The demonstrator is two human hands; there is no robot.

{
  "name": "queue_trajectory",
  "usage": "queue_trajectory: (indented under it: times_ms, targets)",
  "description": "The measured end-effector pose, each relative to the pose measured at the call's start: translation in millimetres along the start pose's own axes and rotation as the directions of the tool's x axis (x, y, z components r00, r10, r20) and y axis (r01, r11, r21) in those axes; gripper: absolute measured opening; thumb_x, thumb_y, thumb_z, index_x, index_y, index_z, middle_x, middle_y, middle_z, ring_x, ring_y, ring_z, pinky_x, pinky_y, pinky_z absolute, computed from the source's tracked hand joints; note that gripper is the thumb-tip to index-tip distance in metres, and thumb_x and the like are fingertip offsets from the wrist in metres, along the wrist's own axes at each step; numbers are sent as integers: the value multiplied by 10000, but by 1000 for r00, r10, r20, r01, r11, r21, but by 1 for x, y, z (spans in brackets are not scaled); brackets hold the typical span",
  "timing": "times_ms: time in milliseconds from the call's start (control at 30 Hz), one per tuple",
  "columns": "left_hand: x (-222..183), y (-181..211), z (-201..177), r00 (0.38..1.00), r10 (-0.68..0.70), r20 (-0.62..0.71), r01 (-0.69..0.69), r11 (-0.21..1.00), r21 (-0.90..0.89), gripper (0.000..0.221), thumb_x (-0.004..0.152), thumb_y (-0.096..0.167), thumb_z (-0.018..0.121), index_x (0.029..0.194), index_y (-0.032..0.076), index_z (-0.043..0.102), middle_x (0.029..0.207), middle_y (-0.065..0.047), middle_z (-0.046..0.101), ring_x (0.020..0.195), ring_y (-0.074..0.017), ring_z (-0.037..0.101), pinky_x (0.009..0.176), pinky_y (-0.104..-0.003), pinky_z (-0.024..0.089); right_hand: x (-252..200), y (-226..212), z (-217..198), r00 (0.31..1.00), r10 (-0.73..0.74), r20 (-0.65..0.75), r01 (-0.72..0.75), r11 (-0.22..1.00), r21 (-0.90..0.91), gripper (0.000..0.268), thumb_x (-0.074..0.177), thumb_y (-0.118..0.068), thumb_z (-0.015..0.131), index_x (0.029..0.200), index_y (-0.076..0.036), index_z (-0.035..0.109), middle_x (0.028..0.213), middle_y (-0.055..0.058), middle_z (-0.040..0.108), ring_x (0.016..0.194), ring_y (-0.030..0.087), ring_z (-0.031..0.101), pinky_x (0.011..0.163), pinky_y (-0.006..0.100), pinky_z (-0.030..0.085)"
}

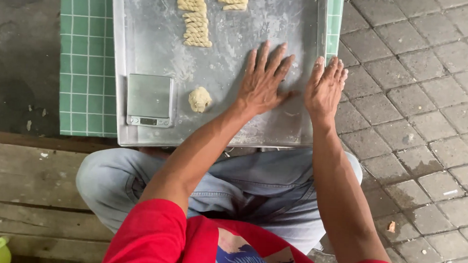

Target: Weighing dough portions and braiding them into decorative shapes on a metal tray.

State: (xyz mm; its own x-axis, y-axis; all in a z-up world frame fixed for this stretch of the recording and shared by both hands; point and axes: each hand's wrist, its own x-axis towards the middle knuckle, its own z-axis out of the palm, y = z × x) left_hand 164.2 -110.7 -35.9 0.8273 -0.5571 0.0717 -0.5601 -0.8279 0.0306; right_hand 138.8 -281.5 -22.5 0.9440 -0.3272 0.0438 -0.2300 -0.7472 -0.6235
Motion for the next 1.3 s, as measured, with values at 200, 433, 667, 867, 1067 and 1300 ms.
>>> queue_trajectory:
  times_ms: [200,433,667,867,1067,1300]
  targets:
    - [-28,-11,-20,993,-96,-71,85,985,-150,1178,1042,726,723,1702,68,4,1758,-189,-31,1627,-406,-16,1294,-656,38,-13,-7,-6,983,-177,-47,152,934,-323,690,1132,-496,60,1734,-163,97,1788,68,25,1537,423,-178,1224,594,-143]
    - [-48,-2,0,988,-156,12,156,987,-38,810,1064,445,542,1682,81,166,1750,-112,56,1614,-304,32,1288,-617,18,-52,-35,40,897,-360,256,412,891,-189,678,1158,-500,280,1678,-66,239,1737,161,228,1568,484,11,1232,686,-31]
    - [-93,2,-6,983,-156,95,171,968,-186,811,1034,511,486,1686,148,169,1757,-92,69,1626,-278,77,1290,-618,-12,-94,-28,2,858,-249,450,397,876,-273,731,1107,-614,234,1687,-171,195,1743,92,205,1583,468,42,1226,737,21]
    - [-110,-12,13,980,-160,-118,133,969,-209,773,991,459,667,1609,137,331,1591,-122,417,1483,-314,406,1268,-664,100,-91,-1,9,877,-371,305,446,864,-232,627,1065,-447,479,1627,-177,418,1643,81,428,1515,502,251,1144,777,200]
    - [-80,-35,40,920,-129,-371,67,982,-176,317,912,230,776,1168,104,637,1102,-82,590,1093,-290,586,1181,-646,281,-56,-6,33,798,-600,57,602,790,-113,264,991,-290,781,1205,-136,790,1345,69,719,1325,431,561,1075,766,333]
    - [-51,-64,3,898,-213,-385,182,976,-116,91,944,162,731,1030,136,717,1013,-8,643,1004,-260,570,1153,-613,325,-10,-41,46,614,-786,-67,749,608,-265,93,1019,-173,841,1093,-117,846,1239,57,805,1289,392,650,1116,612,307]
